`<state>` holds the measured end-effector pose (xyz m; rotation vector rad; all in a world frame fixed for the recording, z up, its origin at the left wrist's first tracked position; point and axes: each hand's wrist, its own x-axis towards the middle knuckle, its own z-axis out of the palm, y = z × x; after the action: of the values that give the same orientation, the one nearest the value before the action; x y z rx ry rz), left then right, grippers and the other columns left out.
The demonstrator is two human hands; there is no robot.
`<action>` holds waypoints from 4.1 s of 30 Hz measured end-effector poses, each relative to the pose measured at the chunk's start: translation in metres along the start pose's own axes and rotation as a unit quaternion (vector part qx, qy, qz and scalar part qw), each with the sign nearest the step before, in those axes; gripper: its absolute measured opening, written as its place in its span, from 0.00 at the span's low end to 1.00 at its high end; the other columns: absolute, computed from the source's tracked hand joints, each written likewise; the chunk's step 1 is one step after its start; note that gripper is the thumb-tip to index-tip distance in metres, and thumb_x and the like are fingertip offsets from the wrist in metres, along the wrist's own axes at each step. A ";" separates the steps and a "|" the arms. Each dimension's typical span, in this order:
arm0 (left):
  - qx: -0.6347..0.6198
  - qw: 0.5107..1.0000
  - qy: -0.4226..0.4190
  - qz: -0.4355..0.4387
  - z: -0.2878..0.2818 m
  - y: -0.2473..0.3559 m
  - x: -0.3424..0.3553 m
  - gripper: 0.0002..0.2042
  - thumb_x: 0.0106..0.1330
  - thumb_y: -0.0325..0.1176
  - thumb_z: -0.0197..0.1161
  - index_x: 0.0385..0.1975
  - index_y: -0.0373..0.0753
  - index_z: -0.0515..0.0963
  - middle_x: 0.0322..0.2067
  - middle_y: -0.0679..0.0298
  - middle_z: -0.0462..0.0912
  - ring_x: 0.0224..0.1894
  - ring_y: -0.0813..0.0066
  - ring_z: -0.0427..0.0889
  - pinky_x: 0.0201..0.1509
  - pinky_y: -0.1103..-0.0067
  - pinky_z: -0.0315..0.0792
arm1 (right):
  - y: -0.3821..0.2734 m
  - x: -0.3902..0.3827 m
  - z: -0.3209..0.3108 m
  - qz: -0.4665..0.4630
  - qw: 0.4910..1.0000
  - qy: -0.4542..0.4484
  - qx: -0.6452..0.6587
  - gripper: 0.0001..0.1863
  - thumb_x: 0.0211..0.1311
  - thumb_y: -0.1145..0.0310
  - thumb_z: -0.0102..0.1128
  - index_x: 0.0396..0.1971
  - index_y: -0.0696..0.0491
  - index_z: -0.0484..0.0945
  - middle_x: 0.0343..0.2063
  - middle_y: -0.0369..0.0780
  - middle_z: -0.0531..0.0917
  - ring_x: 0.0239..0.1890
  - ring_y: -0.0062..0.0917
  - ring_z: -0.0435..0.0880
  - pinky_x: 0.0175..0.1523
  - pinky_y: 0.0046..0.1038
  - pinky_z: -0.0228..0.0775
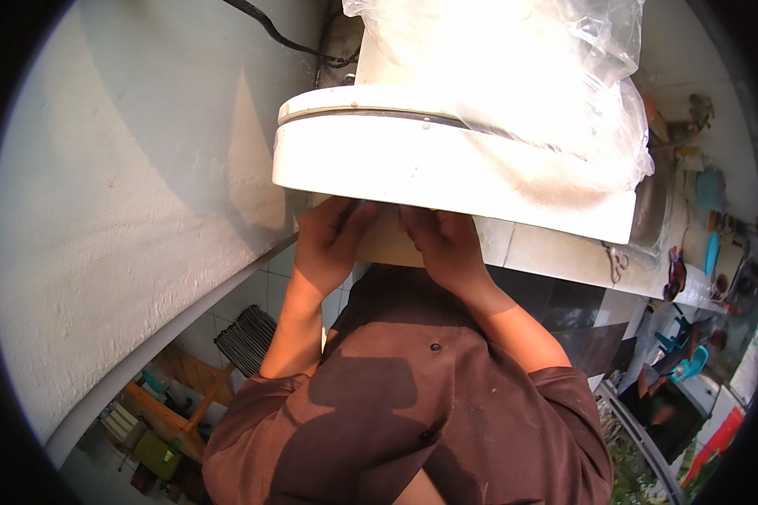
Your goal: The person trims a blue dental impression using a model trimmer machine and then refines the edges with scissors and a small metal tool while standing at a laboratory bench.
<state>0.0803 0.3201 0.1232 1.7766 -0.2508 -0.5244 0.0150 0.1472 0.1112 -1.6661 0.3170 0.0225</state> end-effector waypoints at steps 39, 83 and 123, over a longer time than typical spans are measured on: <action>-0.014 0.999 0.046 -0.003 0.013 0.003 0.008 0.09 0.72 0.28 0.55 0.42 0.29 0.77 0.26 0.62 0.80 0.28 0.82 0.73 0.33 0.80 0.70 | 0.000 0.008 0.016 -0.033 0.995 0.090 -0.017 0.09 0.71 0.68 0.53 0.30 0.55 0.74 0.20 0.30 0.74 0.21 0.12 0.70 0.27 0.20 0.61; -0.086 0.988 0.128 0.015 0.018 0.010 0.007 0.09 0.68 0.26 0.63 0.42 0.27 0.80 0.33 0.64 0.84 0.35 0.85 0.76 0.40 0.85 0.70 | -0.018 0.001 0.011 0.057 0.977 0.025 0.202 0.12 0.71 0.68 0.55 0.31 0.61 0.78 0.21 0.38 0.82 0.23 0.18 0.80 0.29 0.21 0.71; -0.211 0.977 0.002 -0.032 0.014 0.000 0.002 0.11 0.73 0.33 0.57 0.29 0.34 0.75 0.23 0.67 0.79 0.23 0.87 0.73 0.26 0.86 0.65 | -0.019 -0.004 0.000 0.119 0.955 -0.035 0.271 0.14 0.72 0.67 0.53 0.47 0.62 0.73 0.31 0.38 0.80 0.27 0.19 0.81 0.29 0.21 0.73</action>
<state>0.0749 0.3071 0.1199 1.3744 -0.0707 -0.5736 0.0154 0.1496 0.1303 -1.0735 0.4261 0.1602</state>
